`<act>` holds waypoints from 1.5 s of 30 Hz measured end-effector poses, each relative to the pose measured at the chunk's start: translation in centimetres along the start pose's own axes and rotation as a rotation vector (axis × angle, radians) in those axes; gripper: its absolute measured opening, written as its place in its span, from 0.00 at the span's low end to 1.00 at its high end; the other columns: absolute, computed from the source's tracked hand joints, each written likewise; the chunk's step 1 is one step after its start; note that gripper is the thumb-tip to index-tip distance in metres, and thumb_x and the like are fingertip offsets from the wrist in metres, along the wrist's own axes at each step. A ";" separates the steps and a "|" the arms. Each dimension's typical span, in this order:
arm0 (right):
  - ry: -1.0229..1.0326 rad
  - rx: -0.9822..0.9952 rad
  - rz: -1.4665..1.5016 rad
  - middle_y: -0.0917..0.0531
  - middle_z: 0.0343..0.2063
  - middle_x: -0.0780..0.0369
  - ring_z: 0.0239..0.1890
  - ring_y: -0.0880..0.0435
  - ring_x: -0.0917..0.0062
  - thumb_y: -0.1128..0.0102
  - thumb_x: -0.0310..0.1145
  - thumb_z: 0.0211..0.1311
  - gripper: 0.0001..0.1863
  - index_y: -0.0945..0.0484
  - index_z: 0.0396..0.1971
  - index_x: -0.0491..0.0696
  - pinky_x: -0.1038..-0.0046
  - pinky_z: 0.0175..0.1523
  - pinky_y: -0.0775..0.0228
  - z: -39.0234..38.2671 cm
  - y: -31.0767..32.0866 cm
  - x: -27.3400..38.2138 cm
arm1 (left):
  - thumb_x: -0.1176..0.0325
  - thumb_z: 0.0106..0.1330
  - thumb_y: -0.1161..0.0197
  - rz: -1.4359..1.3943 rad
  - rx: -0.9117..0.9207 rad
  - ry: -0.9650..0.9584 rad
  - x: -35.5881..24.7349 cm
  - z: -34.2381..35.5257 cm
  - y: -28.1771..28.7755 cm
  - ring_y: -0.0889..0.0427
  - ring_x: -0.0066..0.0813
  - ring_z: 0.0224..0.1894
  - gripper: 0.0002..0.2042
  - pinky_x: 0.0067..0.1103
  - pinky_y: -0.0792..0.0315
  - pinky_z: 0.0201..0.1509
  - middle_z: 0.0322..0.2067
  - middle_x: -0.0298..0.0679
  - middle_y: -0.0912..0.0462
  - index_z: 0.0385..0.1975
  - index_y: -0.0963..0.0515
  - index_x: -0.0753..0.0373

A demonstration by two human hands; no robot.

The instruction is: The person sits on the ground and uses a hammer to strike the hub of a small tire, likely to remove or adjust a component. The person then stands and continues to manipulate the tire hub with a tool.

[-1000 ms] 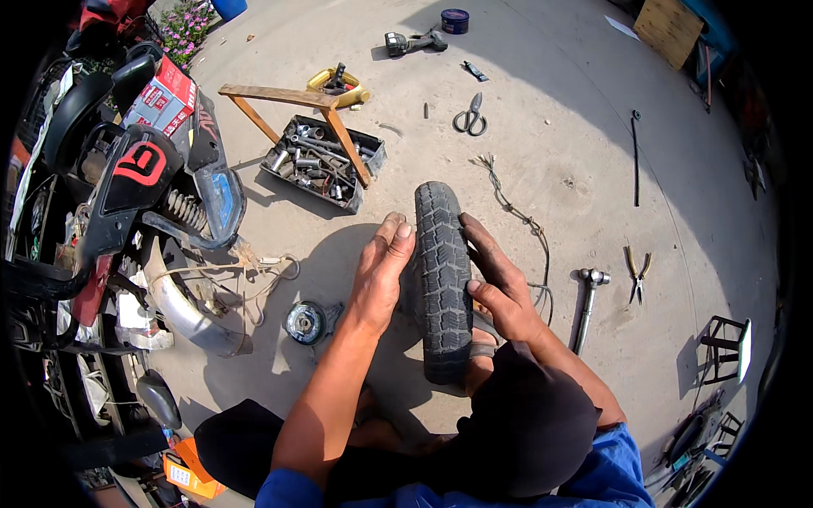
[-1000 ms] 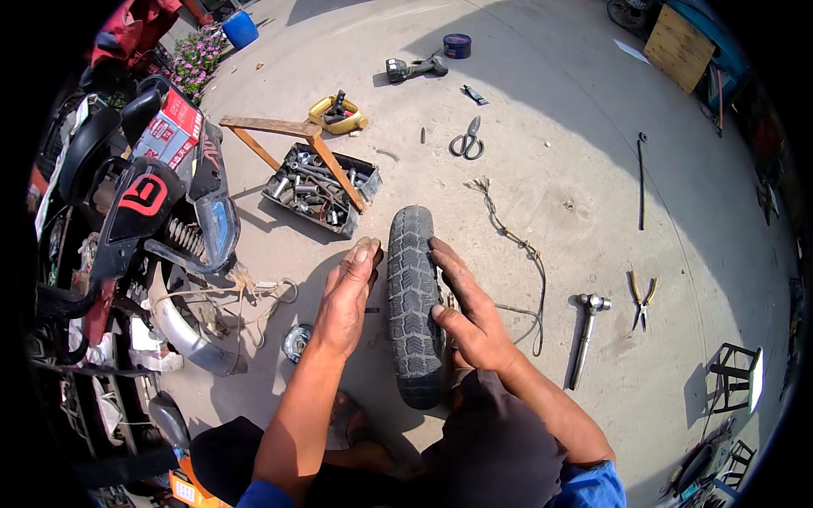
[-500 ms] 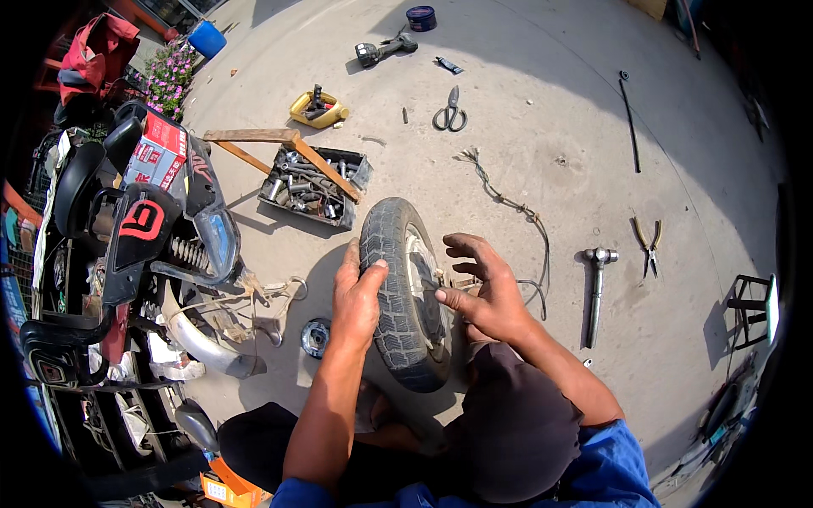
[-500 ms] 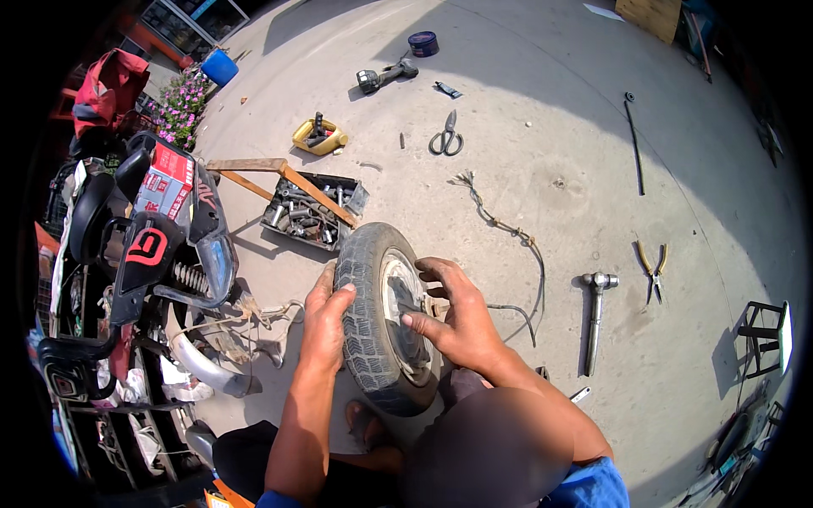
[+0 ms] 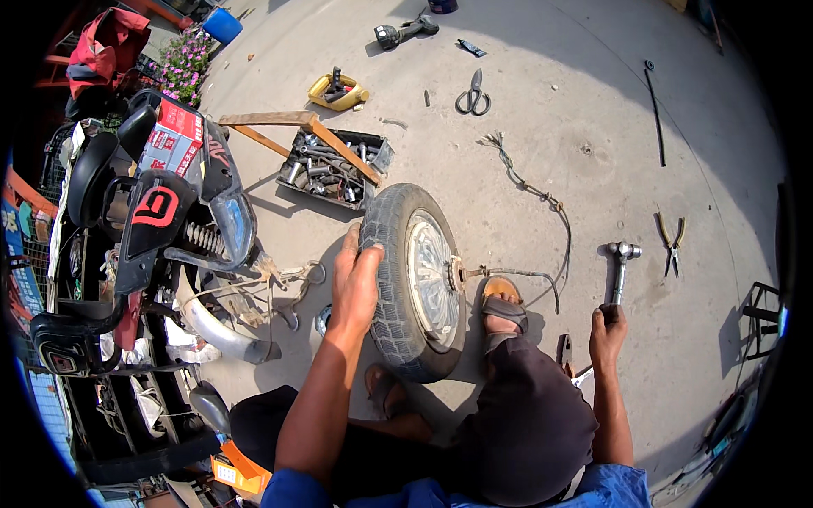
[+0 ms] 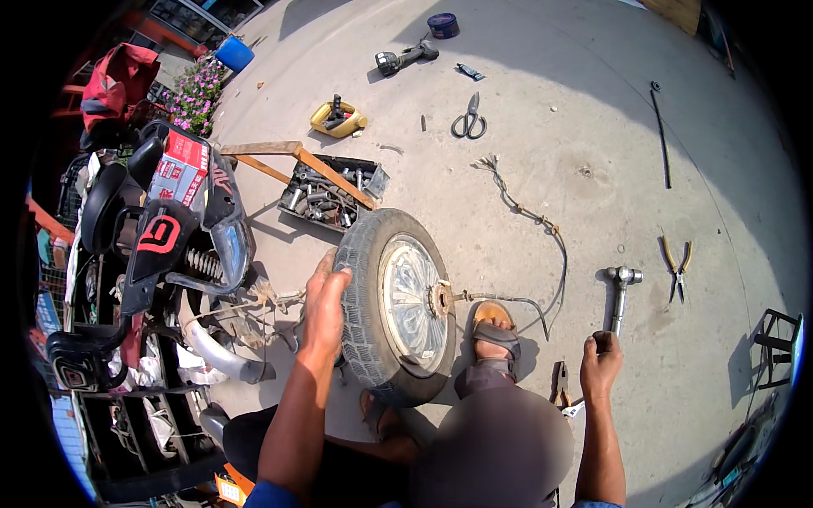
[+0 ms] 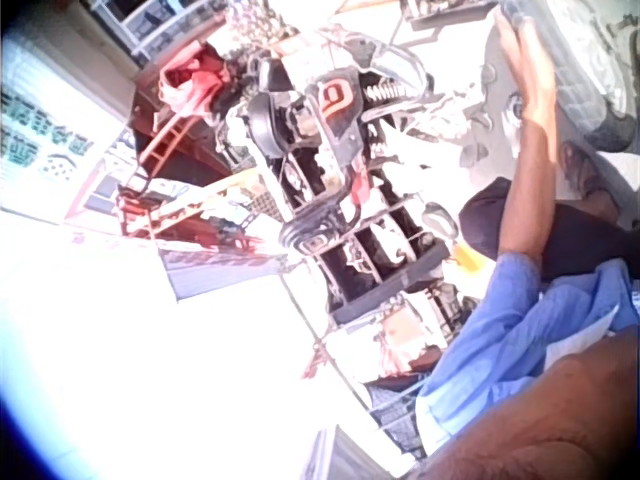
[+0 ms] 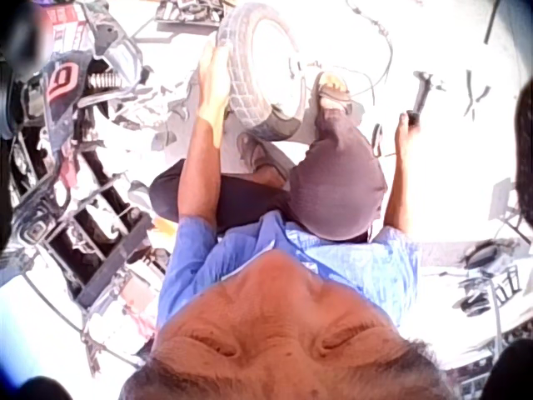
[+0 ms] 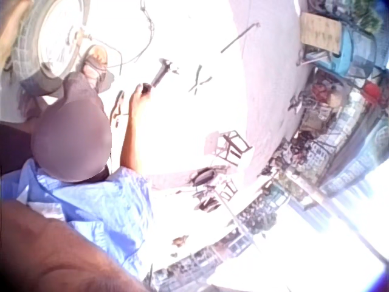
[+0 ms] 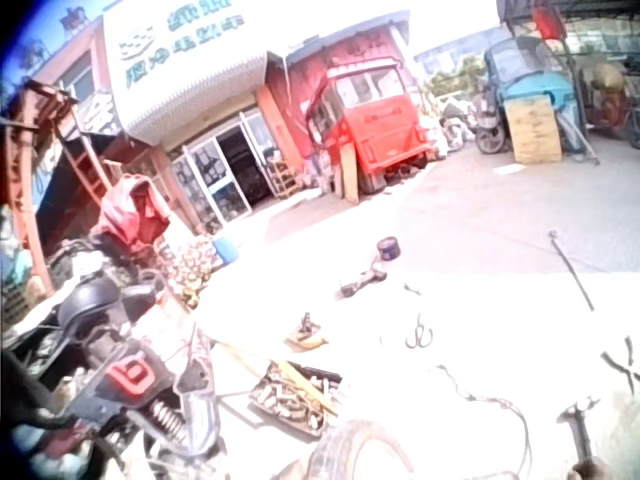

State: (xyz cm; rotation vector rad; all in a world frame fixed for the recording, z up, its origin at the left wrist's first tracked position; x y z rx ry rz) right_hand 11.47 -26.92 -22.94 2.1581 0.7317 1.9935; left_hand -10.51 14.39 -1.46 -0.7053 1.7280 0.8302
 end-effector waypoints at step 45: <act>-0.358 0.890 0.506 0.29 0.18 0.66 0.14 0.32 0.81 0.46 0.53 0.75 0.25 0.29 0.30 0.45 0.75 0.19 0.39 -4.5 -19.1 16.4 | 0.62 0.63 0.32 0.097 0.057 0.072 -0.8 9.0 0.3 0.15 0.29 0.39 0.21 0.26 0.22 0.46 0.40 0.46 0.13 0.48 0.18 0.75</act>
Point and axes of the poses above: each hand's wrist, its own z-axis towards the middle knuckle, its own y-axis out of the back of the hand, x = y × z, the point moved 7 cm from there along z, towards the middle knuckle
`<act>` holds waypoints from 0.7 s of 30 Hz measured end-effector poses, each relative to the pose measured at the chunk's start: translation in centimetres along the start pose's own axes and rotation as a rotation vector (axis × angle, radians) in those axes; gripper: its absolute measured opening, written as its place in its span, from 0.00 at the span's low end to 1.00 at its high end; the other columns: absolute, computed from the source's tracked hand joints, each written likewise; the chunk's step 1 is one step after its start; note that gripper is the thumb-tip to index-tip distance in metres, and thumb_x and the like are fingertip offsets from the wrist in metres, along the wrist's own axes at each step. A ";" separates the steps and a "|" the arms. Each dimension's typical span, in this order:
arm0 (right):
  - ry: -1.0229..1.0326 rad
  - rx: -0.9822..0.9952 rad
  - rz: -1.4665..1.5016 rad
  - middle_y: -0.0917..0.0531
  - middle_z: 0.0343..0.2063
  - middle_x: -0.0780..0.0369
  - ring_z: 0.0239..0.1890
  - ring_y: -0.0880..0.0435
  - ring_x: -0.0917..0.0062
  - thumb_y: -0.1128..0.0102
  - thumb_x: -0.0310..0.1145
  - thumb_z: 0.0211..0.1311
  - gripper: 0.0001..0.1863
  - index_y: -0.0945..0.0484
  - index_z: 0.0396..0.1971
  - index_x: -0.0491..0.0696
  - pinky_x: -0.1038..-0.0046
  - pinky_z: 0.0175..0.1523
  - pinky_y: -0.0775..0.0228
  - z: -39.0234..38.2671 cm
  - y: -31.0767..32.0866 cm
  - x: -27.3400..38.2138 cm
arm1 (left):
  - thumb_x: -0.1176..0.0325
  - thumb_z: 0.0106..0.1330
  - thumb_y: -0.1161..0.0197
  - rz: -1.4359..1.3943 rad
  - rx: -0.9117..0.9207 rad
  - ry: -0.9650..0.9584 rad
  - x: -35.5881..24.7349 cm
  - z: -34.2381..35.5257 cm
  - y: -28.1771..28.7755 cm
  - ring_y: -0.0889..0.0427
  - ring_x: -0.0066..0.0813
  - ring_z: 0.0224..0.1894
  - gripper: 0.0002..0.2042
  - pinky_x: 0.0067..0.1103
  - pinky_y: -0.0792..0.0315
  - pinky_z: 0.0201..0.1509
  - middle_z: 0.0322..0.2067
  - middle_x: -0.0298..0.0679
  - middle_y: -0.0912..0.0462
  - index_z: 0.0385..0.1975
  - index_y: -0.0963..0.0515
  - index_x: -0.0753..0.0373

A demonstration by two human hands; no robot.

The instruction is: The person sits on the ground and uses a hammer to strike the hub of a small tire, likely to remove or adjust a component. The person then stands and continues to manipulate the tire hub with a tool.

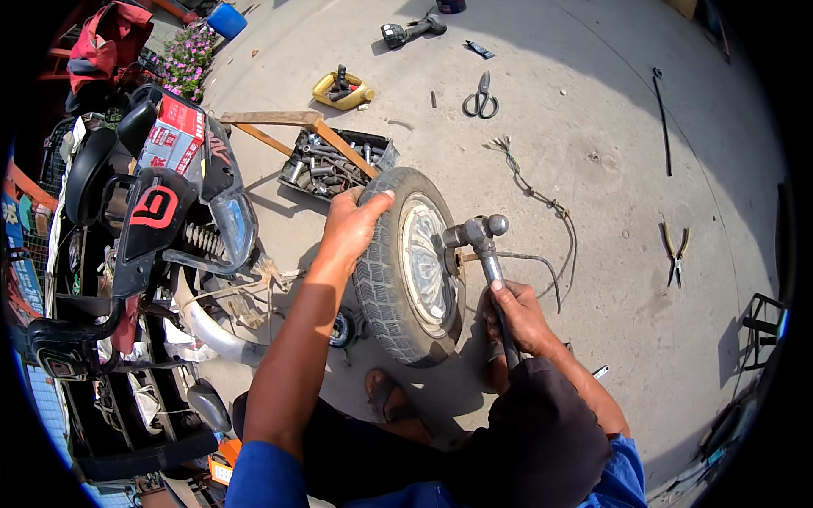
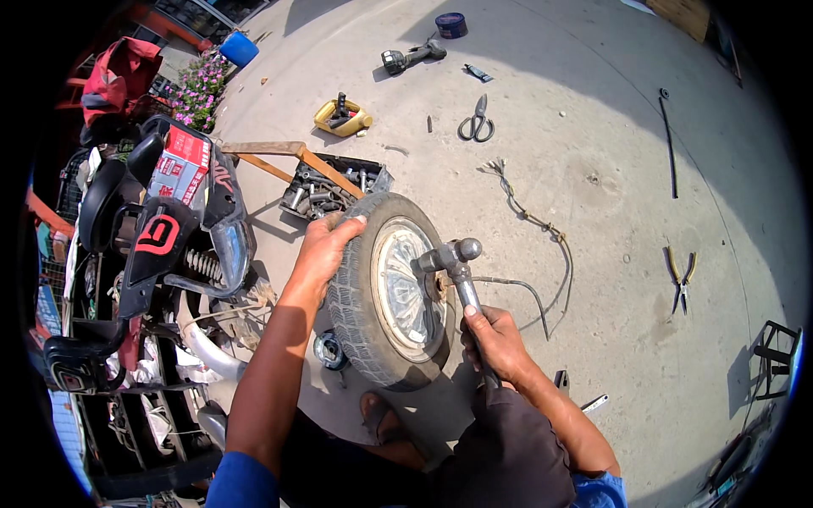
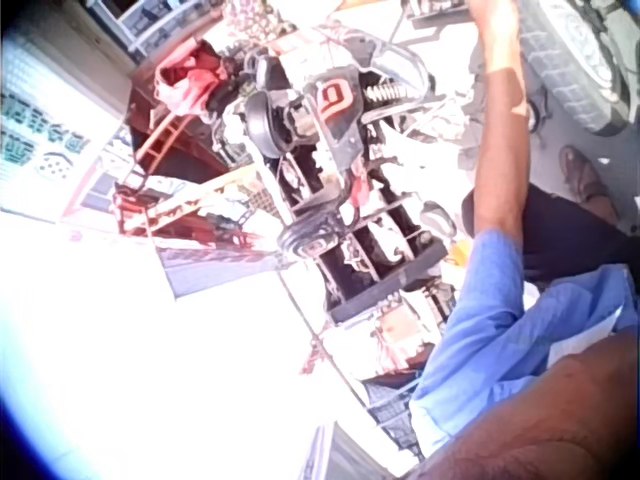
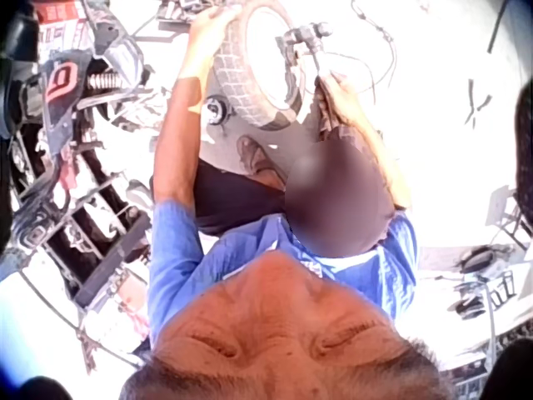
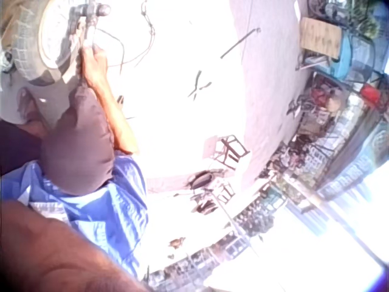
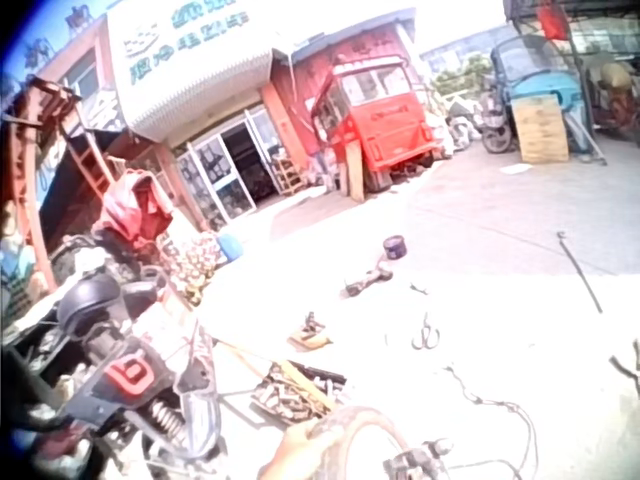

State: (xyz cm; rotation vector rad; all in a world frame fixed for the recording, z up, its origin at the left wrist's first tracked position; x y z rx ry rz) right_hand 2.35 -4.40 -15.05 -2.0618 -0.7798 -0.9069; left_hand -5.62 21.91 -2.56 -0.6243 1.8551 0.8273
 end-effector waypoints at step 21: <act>-0.074 -0.186 0.281 0.34 0.15 0.66 0.11 0.36 0.80 0.55 0.58 0.77 0.29 0.34 0.26 0.47 0.73 0.14 0.41 -0.4 2.0 0.8 | 0.61 0.61 0.31 0.123 -0.011 -0.053 0.8 2.1 2.2 0.16 0.27 0.36 0.19 0.25 0.24 0.43 0.36 0.43 0.13 0.41 0.16 0.75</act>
Point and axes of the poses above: each hand's wrist, its own z-axis towards the middle knuckle, its own y-axis out of the back of the hand, x = y × z, the point moved 7 cm from there along z, towards the middle knuckle
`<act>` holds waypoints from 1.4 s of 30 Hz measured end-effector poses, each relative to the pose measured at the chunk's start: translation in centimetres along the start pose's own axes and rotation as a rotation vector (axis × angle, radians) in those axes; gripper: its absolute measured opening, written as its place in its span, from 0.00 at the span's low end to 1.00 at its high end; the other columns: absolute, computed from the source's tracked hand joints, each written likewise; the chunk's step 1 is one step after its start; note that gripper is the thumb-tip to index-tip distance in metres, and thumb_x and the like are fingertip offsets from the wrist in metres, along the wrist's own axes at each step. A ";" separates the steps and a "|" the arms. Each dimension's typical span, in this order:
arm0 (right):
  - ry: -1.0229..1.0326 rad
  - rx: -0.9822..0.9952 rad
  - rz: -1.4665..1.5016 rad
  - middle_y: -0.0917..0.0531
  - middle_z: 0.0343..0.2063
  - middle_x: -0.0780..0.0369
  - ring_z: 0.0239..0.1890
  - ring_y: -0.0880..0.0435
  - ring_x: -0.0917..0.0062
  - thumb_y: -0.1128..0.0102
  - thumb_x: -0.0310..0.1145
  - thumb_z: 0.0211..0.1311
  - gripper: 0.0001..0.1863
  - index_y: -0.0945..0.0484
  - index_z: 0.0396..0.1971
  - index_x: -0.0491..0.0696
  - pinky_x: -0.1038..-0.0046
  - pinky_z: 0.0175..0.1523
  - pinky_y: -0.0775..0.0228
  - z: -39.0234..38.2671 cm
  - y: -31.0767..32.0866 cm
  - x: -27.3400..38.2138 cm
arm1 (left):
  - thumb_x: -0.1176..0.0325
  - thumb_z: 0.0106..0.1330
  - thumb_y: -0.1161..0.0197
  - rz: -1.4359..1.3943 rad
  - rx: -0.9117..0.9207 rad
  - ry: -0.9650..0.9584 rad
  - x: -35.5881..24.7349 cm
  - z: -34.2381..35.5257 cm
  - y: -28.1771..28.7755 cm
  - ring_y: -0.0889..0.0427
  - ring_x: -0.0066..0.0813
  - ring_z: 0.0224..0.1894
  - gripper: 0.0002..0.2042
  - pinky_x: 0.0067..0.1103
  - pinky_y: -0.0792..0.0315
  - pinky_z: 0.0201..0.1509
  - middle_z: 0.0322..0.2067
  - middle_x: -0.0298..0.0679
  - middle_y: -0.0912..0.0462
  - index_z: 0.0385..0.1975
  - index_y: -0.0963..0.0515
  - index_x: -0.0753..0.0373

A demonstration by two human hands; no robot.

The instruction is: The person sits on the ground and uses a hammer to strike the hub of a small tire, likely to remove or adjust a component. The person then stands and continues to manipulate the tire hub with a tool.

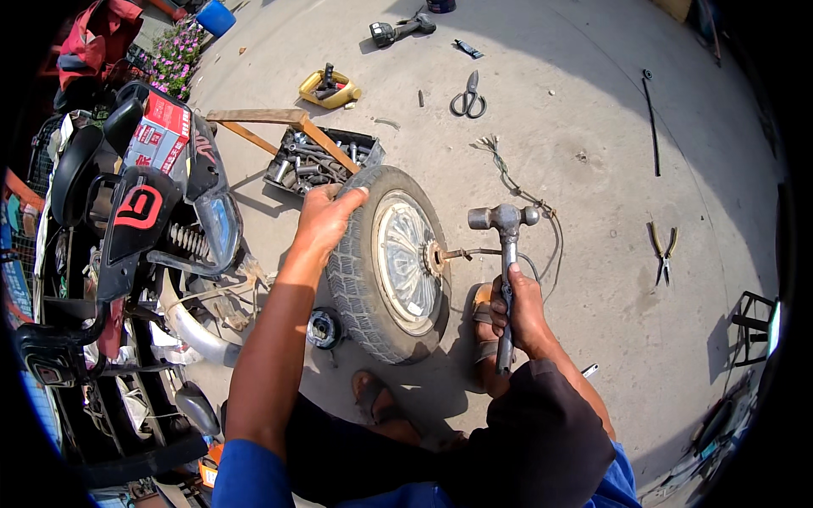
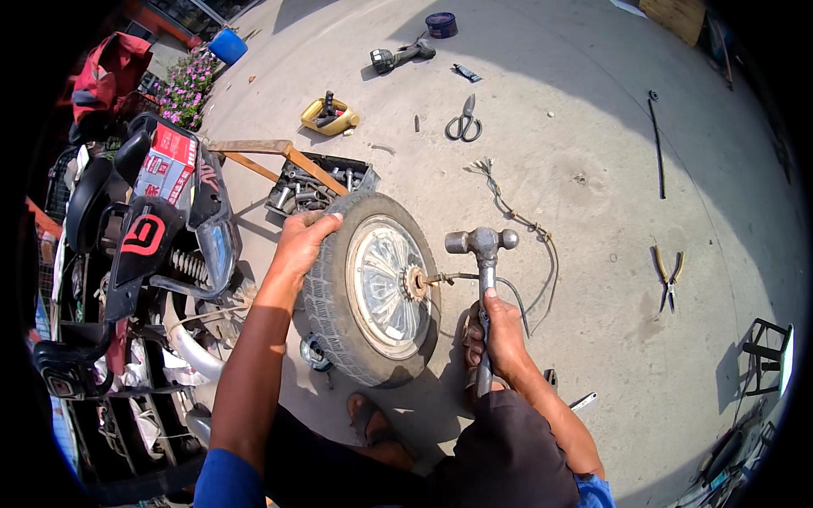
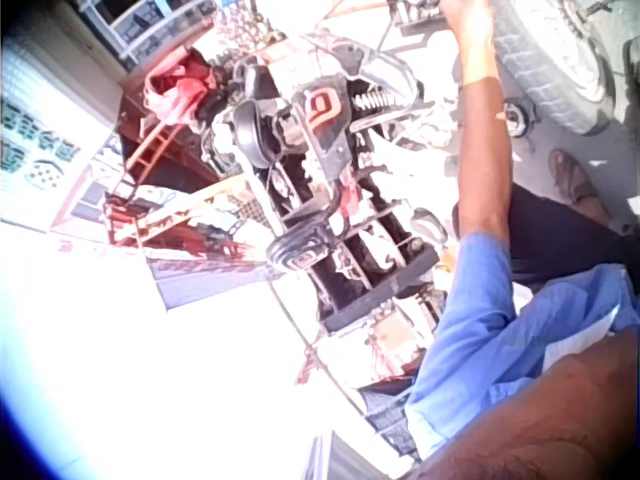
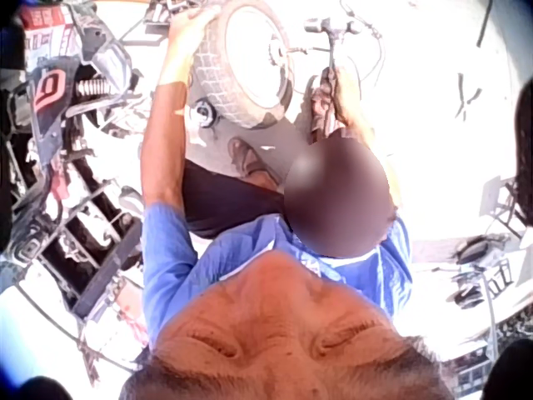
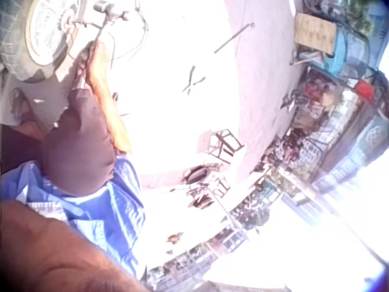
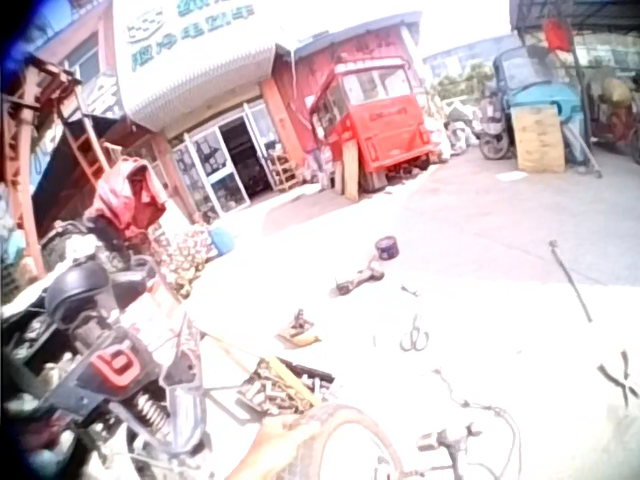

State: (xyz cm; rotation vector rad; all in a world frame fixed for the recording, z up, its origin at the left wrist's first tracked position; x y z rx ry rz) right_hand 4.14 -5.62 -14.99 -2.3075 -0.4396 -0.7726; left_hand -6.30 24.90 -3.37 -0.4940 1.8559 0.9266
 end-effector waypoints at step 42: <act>-0.112 0.064 -0.194 0.32 0.15 0.65 0.12 0.33 0.79 0.58 0.57 0.79 0.28 0.32 0.27 0.46 0.72 0.16 0.37 0.5 -1.0 -2.7 | 0.64 0.61 0.31 0.053 -0.022 -0.020 -0.9 0.9 -1.0 0.14 0.28 0.34 0.19 0.23 0.22 0.41 0.36 0.46 0.12 0.42 0.16 0.77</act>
Point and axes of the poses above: each hand's wrist, its own z-axis towards the middle knuckle, its own y-axis out of the back of the hand, x = y × z, the point moved 7 cm from there along z, towards the middle knuckle
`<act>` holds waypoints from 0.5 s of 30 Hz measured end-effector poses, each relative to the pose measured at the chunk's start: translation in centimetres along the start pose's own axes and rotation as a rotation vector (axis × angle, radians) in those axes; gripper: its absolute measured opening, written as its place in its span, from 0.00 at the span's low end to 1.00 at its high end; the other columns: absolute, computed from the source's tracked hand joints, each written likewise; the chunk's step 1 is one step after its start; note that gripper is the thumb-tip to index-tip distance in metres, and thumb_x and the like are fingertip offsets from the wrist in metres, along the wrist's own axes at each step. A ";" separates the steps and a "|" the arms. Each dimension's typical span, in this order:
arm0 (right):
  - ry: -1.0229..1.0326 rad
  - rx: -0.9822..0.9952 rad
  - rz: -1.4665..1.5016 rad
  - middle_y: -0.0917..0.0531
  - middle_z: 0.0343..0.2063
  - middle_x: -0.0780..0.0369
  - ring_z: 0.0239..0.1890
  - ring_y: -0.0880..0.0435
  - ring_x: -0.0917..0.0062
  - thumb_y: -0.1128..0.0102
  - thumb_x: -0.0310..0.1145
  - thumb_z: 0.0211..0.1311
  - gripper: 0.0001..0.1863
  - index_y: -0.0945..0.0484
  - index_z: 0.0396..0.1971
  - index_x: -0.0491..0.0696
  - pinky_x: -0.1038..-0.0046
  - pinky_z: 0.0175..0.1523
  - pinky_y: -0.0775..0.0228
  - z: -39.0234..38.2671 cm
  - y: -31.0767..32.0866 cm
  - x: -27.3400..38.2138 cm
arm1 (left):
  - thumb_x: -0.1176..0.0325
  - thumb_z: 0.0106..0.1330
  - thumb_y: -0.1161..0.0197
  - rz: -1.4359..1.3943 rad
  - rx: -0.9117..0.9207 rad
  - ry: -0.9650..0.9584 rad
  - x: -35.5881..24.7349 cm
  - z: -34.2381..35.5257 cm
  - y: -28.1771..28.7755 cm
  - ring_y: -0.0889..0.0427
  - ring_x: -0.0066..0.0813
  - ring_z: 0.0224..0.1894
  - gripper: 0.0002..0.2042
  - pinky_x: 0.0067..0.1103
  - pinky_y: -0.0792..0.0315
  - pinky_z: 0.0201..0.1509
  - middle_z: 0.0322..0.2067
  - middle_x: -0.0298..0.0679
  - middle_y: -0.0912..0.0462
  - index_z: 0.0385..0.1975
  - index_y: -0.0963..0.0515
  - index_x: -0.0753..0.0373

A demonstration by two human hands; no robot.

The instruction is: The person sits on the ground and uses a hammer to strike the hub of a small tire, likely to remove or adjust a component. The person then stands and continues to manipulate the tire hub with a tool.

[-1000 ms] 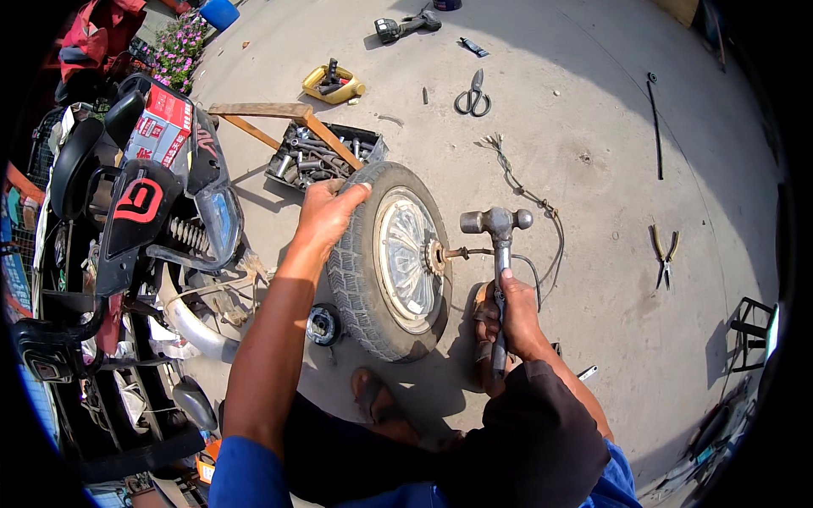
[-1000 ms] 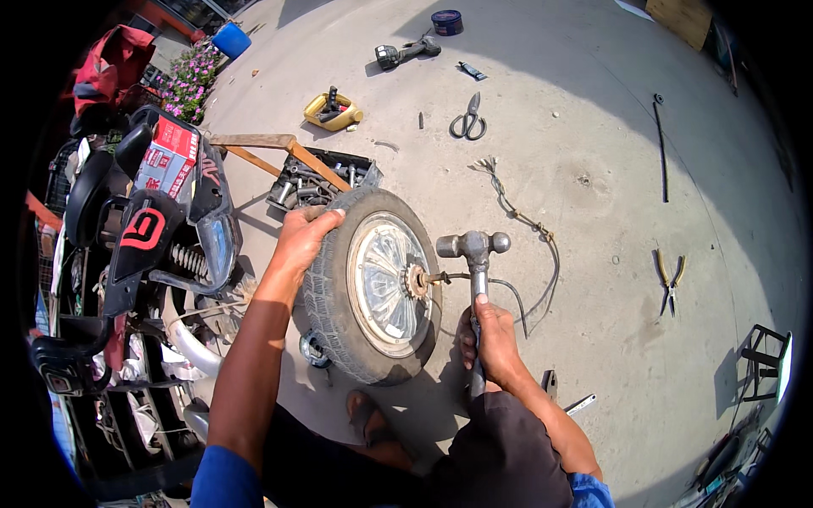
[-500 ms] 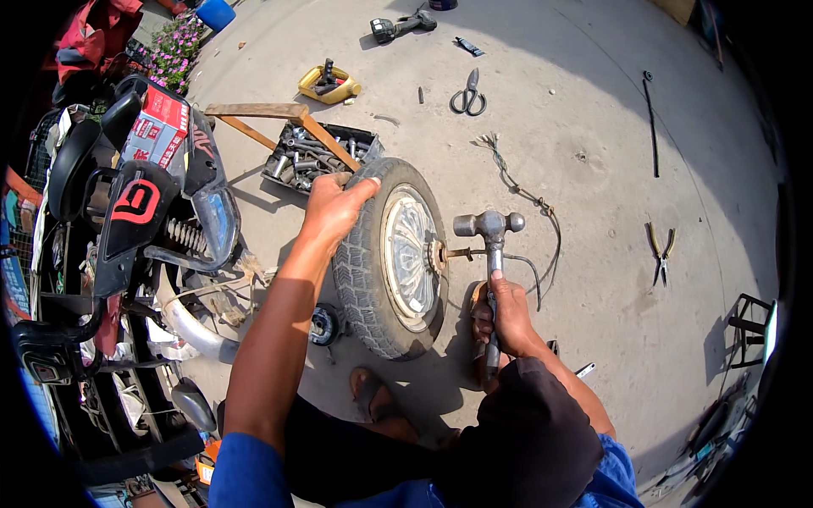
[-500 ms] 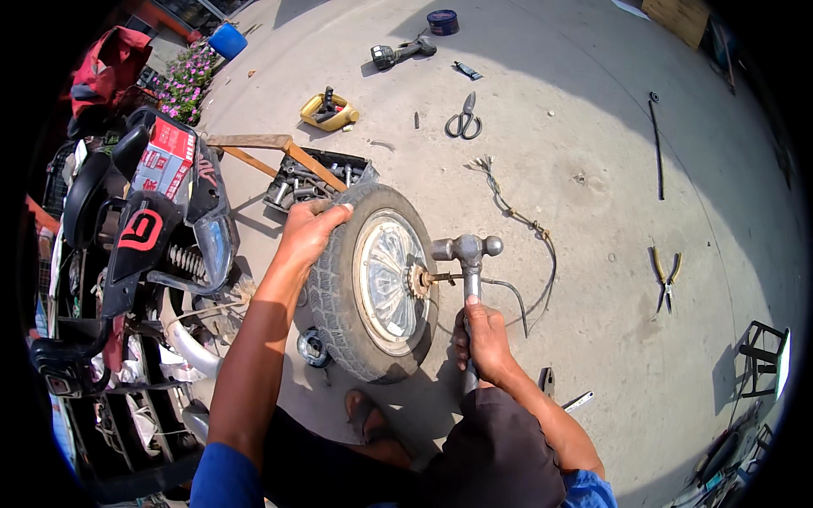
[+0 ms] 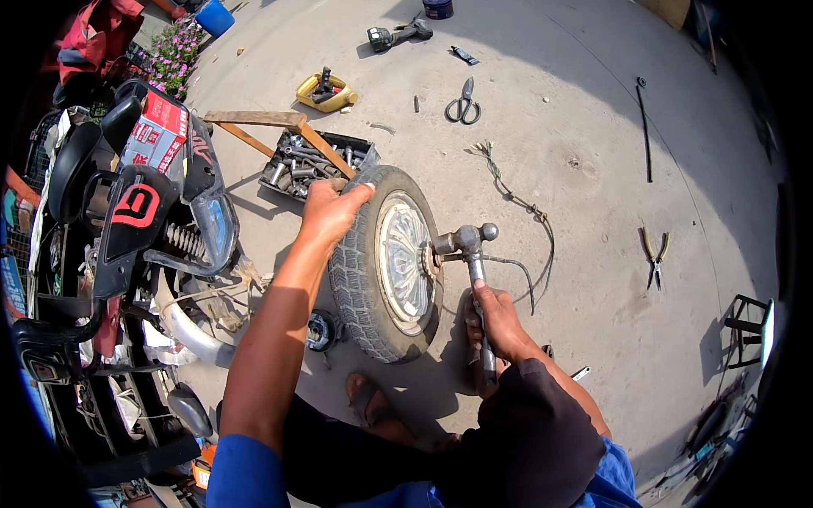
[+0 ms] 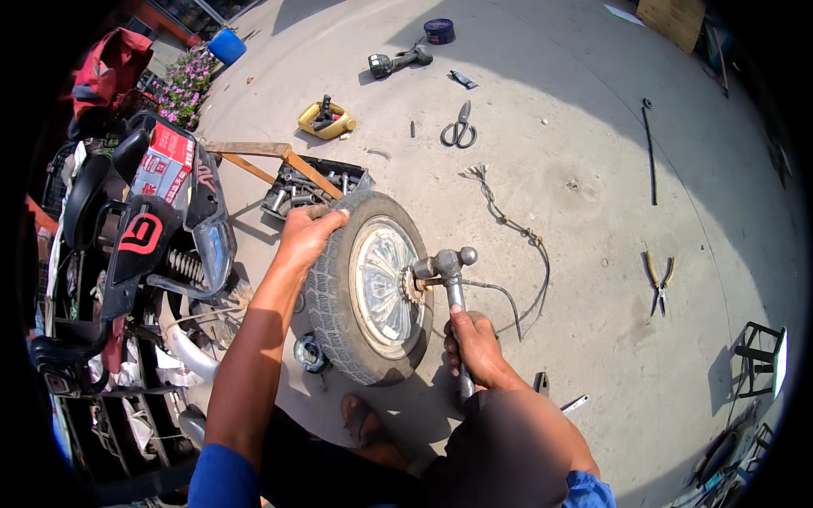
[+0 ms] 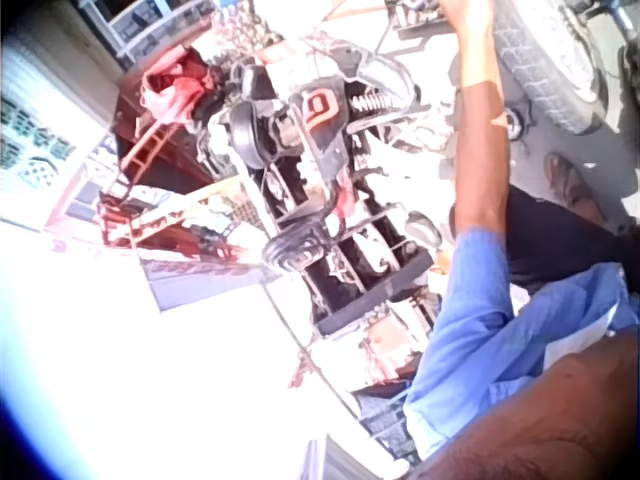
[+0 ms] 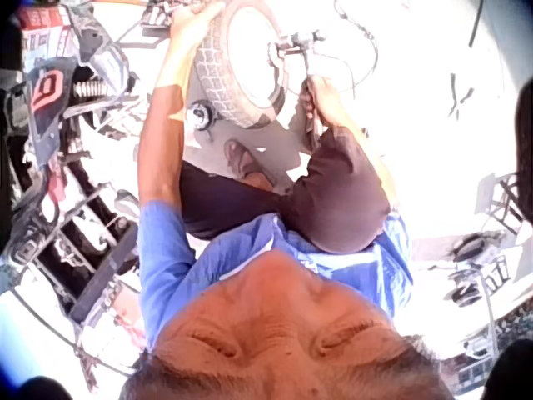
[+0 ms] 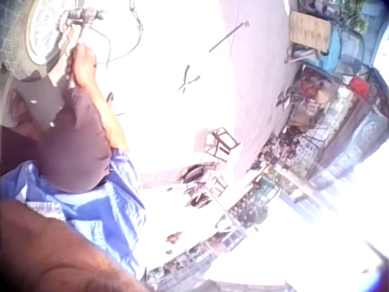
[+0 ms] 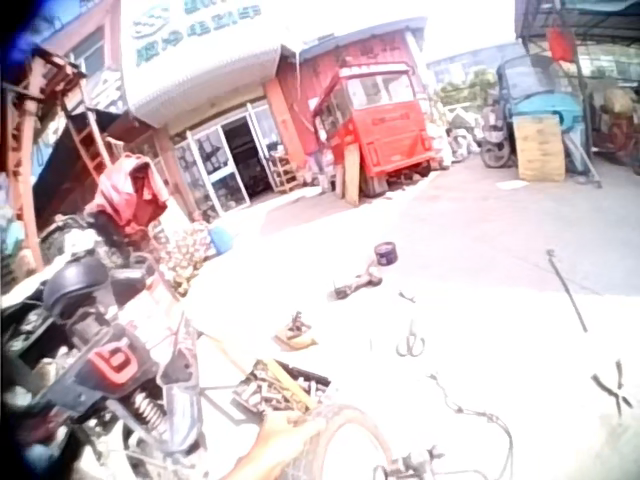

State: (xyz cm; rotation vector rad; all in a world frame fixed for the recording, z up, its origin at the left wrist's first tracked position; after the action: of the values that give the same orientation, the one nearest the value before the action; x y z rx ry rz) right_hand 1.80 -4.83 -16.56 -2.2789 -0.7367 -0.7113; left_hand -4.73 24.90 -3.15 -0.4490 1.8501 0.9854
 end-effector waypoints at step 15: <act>0.248 -0.142 0.080 0.32 0.14 0.65 0.11 0.33 0.80 0.58 0.58 0.78 0.30 0.34 0.24 0.47 0.73 0.13 0.39 -0.9 1.0 1.9 | 0.64 0.57 0.28 -0.059 -0.007 -0.034 0.2 0.6 -0.3 0.21 0.22 0.30 0.15 0.25 0.27 0.36 0.28 0.38 0.16 0.32 0.16 0.74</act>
State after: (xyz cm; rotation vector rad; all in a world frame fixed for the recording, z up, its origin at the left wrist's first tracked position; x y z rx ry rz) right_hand 3.51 -5.46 -15.11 -2.2757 -0.4890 -1.0135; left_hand -4.26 25.26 -3.56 -0.4854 1.7936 0.9541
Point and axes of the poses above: each hand's wrist, its own z-axis towards the middle knuckle, its own y-axis out of the back of the hand, x = y × z, the point moved 7 cm from there along z, towards the middle knuckle
